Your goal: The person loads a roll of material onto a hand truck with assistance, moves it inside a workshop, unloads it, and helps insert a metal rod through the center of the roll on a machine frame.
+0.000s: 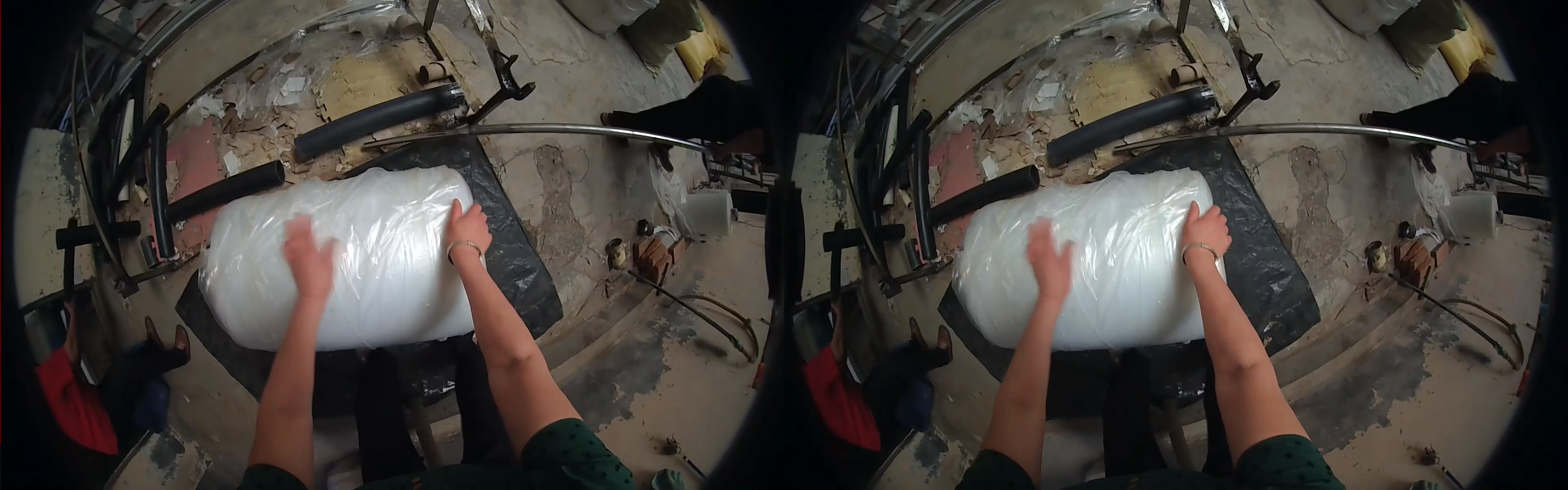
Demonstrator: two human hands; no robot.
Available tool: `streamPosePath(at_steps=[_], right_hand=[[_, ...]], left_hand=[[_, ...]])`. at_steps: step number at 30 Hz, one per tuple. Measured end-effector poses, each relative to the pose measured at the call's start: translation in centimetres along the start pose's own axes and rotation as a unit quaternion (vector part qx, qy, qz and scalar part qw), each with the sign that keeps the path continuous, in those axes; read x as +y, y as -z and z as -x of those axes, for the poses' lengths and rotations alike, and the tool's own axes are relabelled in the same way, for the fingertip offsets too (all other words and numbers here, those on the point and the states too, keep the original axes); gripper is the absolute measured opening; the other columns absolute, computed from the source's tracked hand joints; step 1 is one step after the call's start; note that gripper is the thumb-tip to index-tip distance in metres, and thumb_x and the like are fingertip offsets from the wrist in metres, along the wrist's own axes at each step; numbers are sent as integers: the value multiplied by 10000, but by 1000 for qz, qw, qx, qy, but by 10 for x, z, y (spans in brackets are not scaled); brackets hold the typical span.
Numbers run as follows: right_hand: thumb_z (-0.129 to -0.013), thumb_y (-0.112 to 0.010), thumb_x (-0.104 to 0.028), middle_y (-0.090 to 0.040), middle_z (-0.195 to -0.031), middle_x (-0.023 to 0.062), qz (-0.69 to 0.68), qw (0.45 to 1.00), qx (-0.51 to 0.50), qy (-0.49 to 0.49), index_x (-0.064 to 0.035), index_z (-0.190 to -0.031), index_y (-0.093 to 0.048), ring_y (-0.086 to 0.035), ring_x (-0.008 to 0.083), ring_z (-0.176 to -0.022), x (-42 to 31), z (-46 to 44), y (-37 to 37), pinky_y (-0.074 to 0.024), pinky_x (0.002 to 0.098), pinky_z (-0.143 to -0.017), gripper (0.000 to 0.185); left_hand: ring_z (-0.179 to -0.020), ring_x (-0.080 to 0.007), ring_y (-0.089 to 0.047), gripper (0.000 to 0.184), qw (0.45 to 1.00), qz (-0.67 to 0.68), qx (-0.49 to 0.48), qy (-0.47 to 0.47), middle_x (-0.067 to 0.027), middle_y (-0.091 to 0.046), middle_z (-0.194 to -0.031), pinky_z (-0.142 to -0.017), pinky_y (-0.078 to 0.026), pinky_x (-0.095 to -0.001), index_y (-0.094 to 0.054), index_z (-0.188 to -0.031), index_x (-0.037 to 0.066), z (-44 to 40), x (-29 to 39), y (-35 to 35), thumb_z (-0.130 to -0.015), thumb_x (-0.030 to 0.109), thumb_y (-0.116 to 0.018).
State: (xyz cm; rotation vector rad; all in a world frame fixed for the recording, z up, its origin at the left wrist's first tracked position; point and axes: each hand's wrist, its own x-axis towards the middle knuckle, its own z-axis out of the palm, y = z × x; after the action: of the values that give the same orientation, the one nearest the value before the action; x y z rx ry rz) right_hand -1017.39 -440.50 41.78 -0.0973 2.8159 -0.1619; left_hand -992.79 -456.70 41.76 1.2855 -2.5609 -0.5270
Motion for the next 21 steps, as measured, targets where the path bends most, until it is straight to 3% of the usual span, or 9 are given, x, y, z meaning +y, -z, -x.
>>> streamPosePath(at_steps=[2,3,4,7,11,14,16,19,21], right_hand=[[-885,-434,-527,-613,-1022,167,2,1000,-5,6,-51,-1046,-551,-619,340,-916,-16,-22,-3,-469,461,-793,516],[-885,-435,-526,-613,-1023,166,-9,1000,-10,8,-53,-1051,-549,-618,337,-925,-22,-31,-2,-469,458,-796,514],[-885,-435,-525,-613,-1024,164,-18,1000,-17,8,-56,-1056,-548,-617,334,-934,-26,-37,-2,-469,456,-798,511],[-884,-447,-522,-599,-1054,160,-17,999,-37,0,-63,-1072,-532,-606,344,-962,-38,-58,-7,-459,455,-821,503],[-897,-438,-493,-541,-1174,211,-109,988,-107,38,-42,-1251,-446,-572,374,-1026,-34,-71,10,-441,461,-874,574],[-889,-503,-363,-469,-1290,229,-293,941,-32,166,-34,-1351,-354,-497,405,-1132,23,-50,21,-406,461,-936,586],[-870,-545,-283,-468,-1281,236,-256,934,28,249,4,-1329,-363,-474,401,-1149,68,-8,25,-386,456,-951,572],[-847,-563,-264,-486,-1240,241,-231,950,-15,208,34,-1290,-389,-471,402,-1123,91,39,8,-376,468,-940,561],[-843,-565,-283,-499,-1213,236,-247,950,37,189,33,-1277,-397,-477,399,-1104,91,45,2,-381,463,-921,563]], left_hand=[[-1368,-316,-232,731,988,49,-112,-98,-111,-328,-1450,-1088,-170,-488,-396,-1365,116,27,80,8,-737,279,-732],[-1379,-315,-207,715,965,52,-209,-150,-108,-291,-1470,-1081,-157,-528,-416,-1361,169,43,107,1,-741,373,-708],[-1386,-305,-189,685,954,-32,-232,-186,-93,-266,-1483,-1055,-160,-574,-438,-1350,222,56,135,-5,-750,468,-660],[-1379,-284,-198,686,971,-91,-147,-162,-77,-278,-1477,-1026,-187,-577,-450,-1342,241,47,153,-33,-749,542,-614],[-1364,-279,-235,646,969,-101,-148,-171,-64,-306,-1462,-1020,-204,-577,-483,-1316,240,23,159,-29,-749,513,-627],[-1363,-276,-238,638,969,-100,-151,-170,-59,-317,-1457,-1022,-203,-579,-487,-1313,243,19,156,-30,-751,509,-628],[-1362,-279,-240,634,969,-103,-149,-165,-57,-324,-1454,-1022,-203,-581,-483,-1317,248,12,157,-30,-754,500,-628],[-1358,-282,-247,630,970,-106,-149,-160,-57,-330,-1450,-1024,-200,-581,-478,-1319,249,9,158,-31,-756,485,-632],[-1354,-282,-254,628,970,-110,-145,-160,-57,-338,-1443,-1030,-190,-582,-483,-1311,237,7,158,-29,-752,477,-637]])
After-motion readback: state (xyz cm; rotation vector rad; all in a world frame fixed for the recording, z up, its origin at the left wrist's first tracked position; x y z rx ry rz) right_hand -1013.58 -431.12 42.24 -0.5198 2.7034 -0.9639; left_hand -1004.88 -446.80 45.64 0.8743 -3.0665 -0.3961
